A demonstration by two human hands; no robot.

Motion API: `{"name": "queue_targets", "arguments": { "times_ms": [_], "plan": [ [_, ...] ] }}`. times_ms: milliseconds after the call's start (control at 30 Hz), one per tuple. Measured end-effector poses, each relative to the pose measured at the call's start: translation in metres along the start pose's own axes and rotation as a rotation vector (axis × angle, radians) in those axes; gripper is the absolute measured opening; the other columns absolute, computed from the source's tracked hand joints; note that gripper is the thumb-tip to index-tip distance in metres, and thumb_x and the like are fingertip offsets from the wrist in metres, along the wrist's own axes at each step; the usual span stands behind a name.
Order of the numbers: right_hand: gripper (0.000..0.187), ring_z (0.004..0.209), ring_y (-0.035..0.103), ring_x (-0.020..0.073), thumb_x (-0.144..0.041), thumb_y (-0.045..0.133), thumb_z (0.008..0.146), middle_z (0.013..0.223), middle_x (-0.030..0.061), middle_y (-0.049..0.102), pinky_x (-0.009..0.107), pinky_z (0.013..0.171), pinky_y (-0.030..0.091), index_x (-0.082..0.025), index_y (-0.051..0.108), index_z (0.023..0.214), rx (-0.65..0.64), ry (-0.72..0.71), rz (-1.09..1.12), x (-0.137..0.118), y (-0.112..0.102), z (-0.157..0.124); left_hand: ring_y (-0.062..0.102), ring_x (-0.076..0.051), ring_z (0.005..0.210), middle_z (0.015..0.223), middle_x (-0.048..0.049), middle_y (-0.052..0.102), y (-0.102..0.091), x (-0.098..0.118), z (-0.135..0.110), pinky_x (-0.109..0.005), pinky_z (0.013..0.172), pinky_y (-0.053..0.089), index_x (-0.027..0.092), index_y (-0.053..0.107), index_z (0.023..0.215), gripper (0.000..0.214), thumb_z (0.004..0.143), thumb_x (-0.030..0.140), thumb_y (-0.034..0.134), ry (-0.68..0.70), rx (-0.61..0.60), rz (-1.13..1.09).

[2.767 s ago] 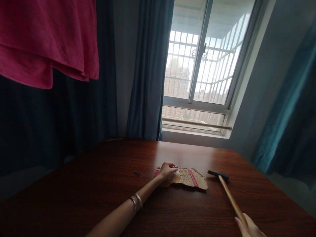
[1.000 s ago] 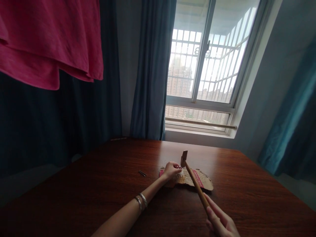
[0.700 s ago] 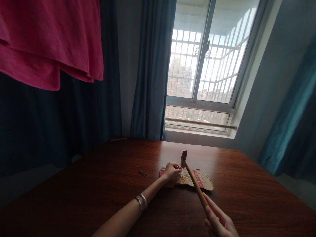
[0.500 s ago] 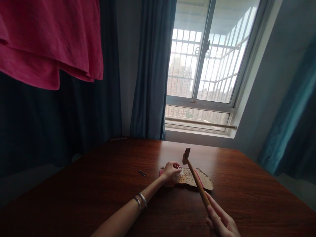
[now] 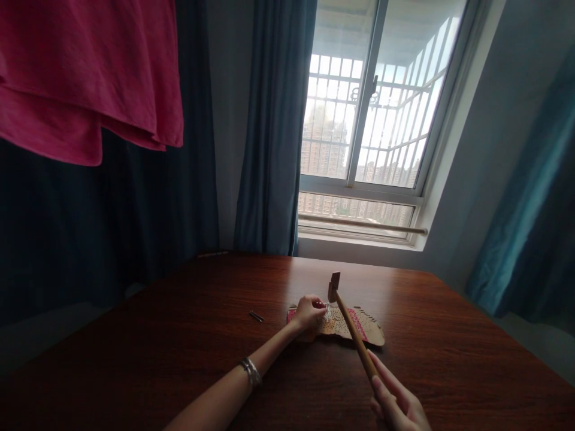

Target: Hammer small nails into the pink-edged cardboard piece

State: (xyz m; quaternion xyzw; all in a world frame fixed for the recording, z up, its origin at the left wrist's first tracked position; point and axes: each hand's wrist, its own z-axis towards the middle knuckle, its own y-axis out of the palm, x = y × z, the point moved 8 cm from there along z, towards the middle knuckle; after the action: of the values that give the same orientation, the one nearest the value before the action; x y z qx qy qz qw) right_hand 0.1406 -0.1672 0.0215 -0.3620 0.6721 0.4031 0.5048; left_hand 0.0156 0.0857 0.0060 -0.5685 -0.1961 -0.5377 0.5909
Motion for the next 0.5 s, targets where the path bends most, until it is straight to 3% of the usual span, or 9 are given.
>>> {"name": "queue_targets", "arguments": {
  "times_ms": [233,500],
  "plan": [
    [0.077,0.037,0.036,0.0045,-0.059,0.069,0.058,0.044,-0.0071,0.042,0.018,0.042,0.036,-0.018,0.055,0.122,-0.064,-0.034,-0.007,-0.011,0.011,-0.003,0.057,-0.014,0.064,0.065,-0.0021,0.065,0.002,-0.001,0.002,-0.022,0.057,0.039,0.012,0.066,0.066,0.020,0.064,0.030,0.059,0.023,0.000,-0.019],
    [0.077,0.038,0.031,0.0030,-0.057,0.071,0.056,0.046,-0.0077,0.038,0.015,0.039,0.030,-0.017,0.057,0.121,-0.015,-0.022,0.006,0.003,0.002,0.001,0.058,-0.015,0.065,0.066,-0.0024,0.065,0.002,0.002,0.000,-0.022,0.057,0.039,0.014,0.067,0.067,0.018,0.063,0.030,0.059,0.021,-0.009,-0.040]
  ]
}}
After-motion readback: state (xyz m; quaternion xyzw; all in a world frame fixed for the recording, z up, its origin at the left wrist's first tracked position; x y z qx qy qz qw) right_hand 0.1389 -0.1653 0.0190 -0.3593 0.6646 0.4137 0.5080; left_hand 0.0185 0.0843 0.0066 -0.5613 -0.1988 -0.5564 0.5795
